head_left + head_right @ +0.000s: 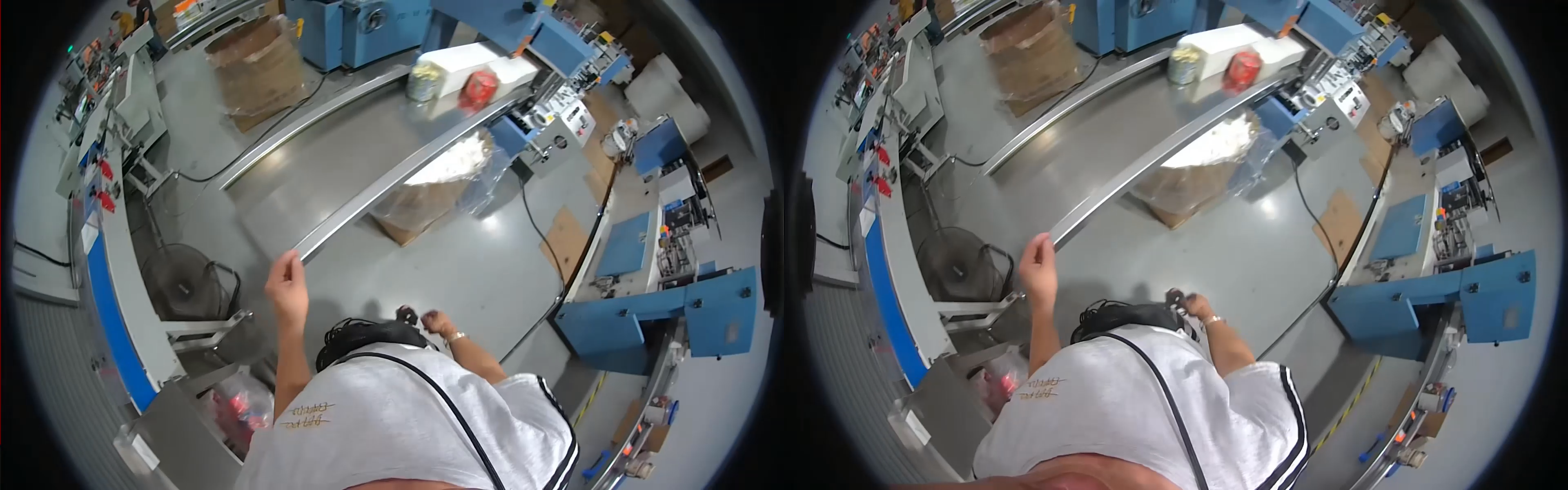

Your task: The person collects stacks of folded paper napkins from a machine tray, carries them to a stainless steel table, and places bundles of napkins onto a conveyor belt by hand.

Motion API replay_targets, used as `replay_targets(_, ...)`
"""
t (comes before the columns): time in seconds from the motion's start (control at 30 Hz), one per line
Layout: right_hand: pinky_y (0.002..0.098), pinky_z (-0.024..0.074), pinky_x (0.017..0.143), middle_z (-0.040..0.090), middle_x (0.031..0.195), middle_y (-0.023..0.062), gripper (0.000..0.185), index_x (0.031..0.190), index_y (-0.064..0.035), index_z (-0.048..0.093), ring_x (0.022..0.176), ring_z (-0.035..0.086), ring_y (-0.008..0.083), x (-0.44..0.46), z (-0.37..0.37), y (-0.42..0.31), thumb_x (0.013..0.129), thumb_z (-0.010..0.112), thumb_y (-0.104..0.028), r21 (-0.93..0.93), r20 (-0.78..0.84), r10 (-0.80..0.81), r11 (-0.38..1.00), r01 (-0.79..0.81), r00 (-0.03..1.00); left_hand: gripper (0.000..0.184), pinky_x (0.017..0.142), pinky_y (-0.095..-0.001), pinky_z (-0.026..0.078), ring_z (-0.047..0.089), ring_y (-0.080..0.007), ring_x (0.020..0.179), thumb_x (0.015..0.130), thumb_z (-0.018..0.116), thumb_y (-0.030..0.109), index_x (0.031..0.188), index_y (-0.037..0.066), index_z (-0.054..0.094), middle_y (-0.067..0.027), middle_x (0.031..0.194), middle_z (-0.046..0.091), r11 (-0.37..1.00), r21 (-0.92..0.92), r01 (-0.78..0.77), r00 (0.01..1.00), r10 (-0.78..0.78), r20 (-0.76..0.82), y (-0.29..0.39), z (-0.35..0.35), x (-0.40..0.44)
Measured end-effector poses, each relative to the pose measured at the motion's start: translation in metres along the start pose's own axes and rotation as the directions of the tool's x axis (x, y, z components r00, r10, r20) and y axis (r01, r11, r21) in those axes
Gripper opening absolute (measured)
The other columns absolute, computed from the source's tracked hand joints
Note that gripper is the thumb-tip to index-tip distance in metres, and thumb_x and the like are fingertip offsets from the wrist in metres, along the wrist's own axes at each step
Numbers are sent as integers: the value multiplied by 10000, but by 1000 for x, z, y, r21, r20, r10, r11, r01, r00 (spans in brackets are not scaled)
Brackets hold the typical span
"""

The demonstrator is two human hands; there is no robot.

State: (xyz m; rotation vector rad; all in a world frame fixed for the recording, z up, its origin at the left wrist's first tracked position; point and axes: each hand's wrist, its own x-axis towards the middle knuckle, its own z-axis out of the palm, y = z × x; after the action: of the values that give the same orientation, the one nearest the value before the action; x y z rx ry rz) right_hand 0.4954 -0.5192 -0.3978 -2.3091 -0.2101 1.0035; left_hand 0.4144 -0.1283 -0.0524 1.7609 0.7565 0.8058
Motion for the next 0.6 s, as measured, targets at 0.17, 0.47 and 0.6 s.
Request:
replay_targets(0.17,362,566,609,687,833,130,225,937,-11,678,717,671,228,-44,-86,88,874,607,-215,413,30,531,765,-494,847,133,660,-295,484,611,-159,696,901,638,96,1000,22,687,-93,817,666,984,-31,-178,950,180,254,36,146,-28)
replay_targets(0.47,253,473,500,619,782,36,128,982,-76,586,631,584,127,-29,-171,100,938,568,-195,786,18,428,553,-278,904,139,692,-313,501,639,-214,780,863,671,124,958,25,691,-94,865,672,966,-113,-232,834,257,488,88,302,-6)
replay_targets(0.6,260,492,525,626,797,17,199,999,-90,596,650,595,114,16,-217,65,948,602,-282,846,-5,373,496,-194,928,209,749,-329,524,656,-246,860,836,712,145,1003,21,689,-109,926,670,943,-37,-330,819,306,486,98,346,28)
